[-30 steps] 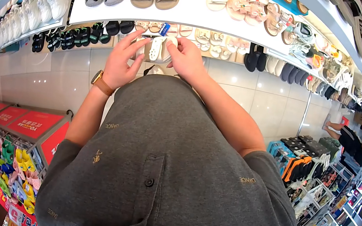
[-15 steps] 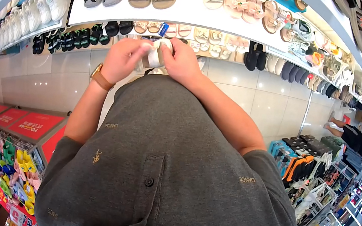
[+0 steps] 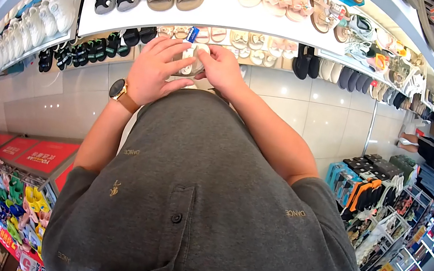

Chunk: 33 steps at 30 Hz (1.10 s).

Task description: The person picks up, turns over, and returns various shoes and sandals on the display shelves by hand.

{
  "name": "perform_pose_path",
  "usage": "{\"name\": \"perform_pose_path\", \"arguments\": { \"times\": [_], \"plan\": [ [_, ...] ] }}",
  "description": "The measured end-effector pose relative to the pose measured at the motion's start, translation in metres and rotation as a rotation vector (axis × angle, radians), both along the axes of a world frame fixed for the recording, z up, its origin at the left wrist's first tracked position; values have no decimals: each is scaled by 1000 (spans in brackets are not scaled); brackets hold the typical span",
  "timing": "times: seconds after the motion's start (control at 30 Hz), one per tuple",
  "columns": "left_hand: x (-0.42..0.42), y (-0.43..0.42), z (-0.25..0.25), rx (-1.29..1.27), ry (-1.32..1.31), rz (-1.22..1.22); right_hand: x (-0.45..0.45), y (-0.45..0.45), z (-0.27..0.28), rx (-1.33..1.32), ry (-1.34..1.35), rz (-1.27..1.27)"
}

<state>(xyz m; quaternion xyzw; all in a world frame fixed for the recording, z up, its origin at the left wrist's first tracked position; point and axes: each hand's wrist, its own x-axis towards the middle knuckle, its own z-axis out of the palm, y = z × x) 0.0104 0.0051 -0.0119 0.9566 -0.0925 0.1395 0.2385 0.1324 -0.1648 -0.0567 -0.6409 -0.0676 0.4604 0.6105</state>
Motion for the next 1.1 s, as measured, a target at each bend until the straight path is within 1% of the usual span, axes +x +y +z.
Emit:
{"name": "perform_pose_path", "arguments": {
  "times": [0.03, 0.13, 0.23, 0.27, 0.37, 0.4, 0.53, 0.63, 0.73, 0.83, 0.93, 1.03, 1.07, 1.1],
  "plan": [
    [-1, 2, 0, 15, -10, -12, 0, -1, 4, -7, -17, 0],
    [-14, 12, 0, -152, -42, 151, 7, -6, 2, -16, 8, -32],
    [-31, 22, -17, -614, -6, 262, 12, -8, 9, -21, 107, -75],
    [-38, 22, -28, -849, 64, 262, 13, -8, 13, -23, 146, -87],
    [-48, 24, -47, -1172, 237, 228, 18, -12, 9, -41, 280, 7],
    [-48, 22, -54, -1197, 232, 289, 18, -12, 6, -54, 300, 27],
    [-50, 17, -71, -1478, 181, 432, 17, -9, 3, -69, 411, 63],
    [-52, 15, -73, -1560, 264, 598, 14, -6, 10, -69, 449, 78],
    [-54, 13, -81, -1617, 254, 563, 13, -5, 6, -77, 446, 86],
    [-53, 4, -76, -1497, 209, 565, 9, -6, 4, -53, 459, 31],
    [-47, -5, -49, -1318, 162, 358, 7, -8, 3, 15, 447, -27],
    [-41, -11, -40, -954, 72, 328, 9, -13, 6, 59, 371, -42],
    [-39, -11, -43, -932, 64, 310, 8, -14, 10, 70, 340, -54],
    [-35, -16, -41, -982, 27, 288, 9, -16, 16, 80, 311, -66]
  ]
}}
